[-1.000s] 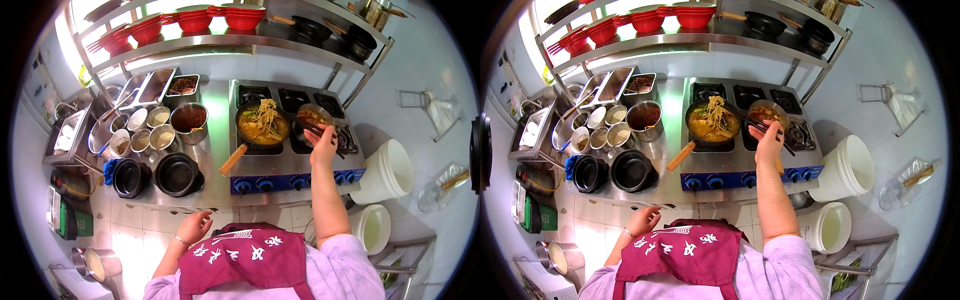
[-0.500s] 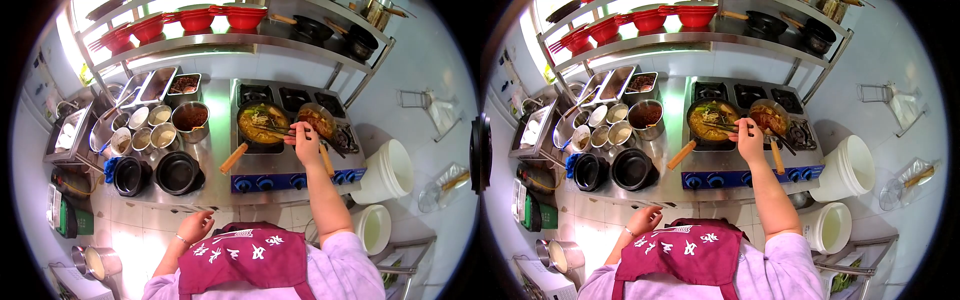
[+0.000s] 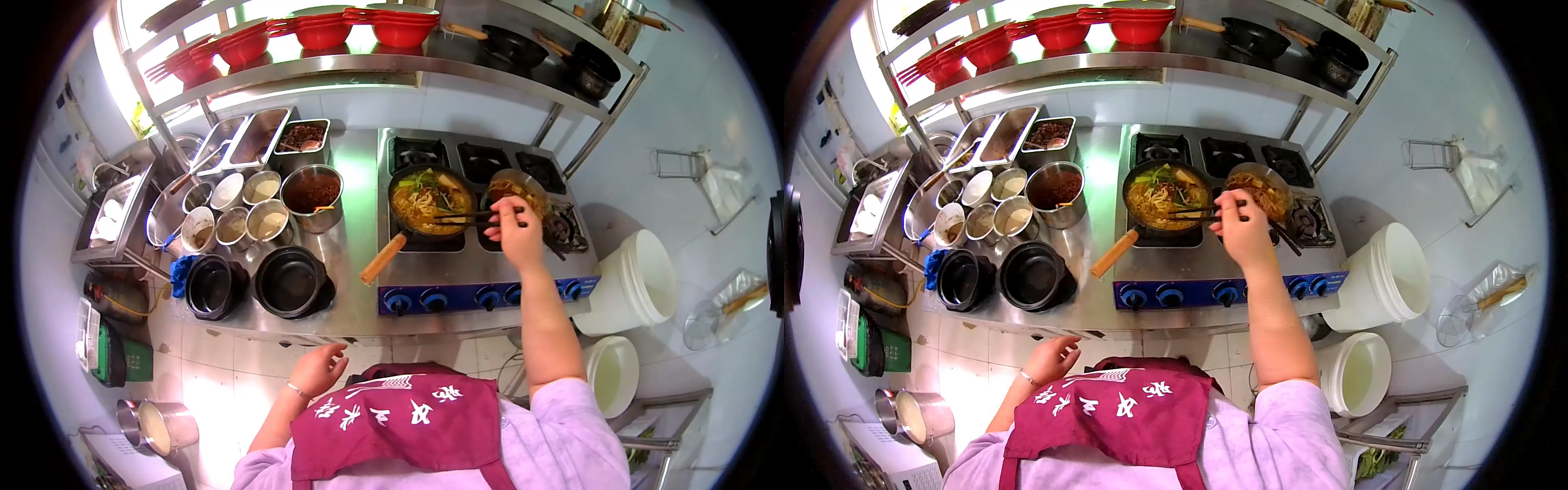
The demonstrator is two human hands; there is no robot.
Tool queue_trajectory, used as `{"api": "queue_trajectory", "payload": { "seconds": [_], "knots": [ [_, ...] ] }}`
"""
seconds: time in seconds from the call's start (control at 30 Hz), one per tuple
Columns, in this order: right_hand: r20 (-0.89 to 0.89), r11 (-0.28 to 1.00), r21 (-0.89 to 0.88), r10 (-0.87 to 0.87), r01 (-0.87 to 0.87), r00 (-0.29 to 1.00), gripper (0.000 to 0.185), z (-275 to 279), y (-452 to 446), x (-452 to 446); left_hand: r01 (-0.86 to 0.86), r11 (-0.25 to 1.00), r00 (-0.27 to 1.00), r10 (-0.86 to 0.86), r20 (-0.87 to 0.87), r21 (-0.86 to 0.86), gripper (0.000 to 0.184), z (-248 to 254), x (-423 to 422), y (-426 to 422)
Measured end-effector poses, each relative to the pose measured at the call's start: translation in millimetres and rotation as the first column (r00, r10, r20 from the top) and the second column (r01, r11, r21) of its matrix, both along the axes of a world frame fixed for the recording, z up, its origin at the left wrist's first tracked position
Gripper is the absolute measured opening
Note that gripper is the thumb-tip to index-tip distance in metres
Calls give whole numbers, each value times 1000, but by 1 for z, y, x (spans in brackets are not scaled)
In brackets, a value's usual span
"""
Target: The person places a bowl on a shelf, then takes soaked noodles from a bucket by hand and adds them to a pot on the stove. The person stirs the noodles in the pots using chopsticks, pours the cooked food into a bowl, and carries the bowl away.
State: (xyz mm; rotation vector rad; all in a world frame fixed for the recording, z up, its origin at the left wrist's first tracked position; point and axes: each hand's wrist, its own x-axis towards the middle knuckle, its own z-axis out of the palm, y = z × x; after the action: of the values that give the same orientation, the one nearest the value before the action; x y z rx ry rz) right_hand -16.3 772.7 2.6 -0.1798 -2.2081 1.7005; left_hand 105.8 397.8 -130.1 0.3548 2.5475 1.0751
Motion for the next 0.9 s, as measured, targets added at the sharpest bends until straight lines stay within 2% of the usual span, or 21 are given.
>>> {"api": "queue_trajectory", "payload": {
  "seconds": [0.1,0.17,0.3,0.33,0.37,0.43,0.47,0.53,0.7,0.77,0.9],
  "knots": [
    [-25,999,-10,-42,42,999,25,21,5,5,-18,1000,1000,18,2,17,32,-5,1,-2],
    [-66,999,-47,16,-19,998,24,24,-9,2,-1,1000,1000,1,-2,-11,32,-4,1,0],
    [-175,979,70,200,-190,964,19,-4,-47,-13,1,1000,1000,0,14,-25,32,3,0,6],
    [-143,971,92,230,-219,962,17,-7,-56,-14,0,1000,1000,0,4,-19,31,4,0,7],
    [-203,942,260,270,-214,941,13,-17,-59,-21,-1,1000,1000,1,-6,-11,30,5,-1,7],
    [-164,896,397,282,-199,945,11,-22,-60,-19,-7,1000,1000,7,-2,-6,31,4,-1,6],
    [-164,895,397,285,-201,944,11,-18,-60,-16,-14,1000,1000,14,3,-2,31,4,0,5],
    [-200,849,519,234,-100,951,11,-8,-54,-11,-22,1000,1000,22,4,-3,31,0,2,2],
    [-275,813,582,207,-9,939,11,10,-36,-4,-40,999,999,40,24,-5,32,-9,6,4],
    [-258,799,599,138,46,956,11,9,-26,-6,-24,1000,999,25,22,-16,32,-5,5,6],
    [-216,779,627,152,18,964,13,-2,-13,-12,-21,1000,1000,21,23,-13,32,-3,4,8]
  ]
}}
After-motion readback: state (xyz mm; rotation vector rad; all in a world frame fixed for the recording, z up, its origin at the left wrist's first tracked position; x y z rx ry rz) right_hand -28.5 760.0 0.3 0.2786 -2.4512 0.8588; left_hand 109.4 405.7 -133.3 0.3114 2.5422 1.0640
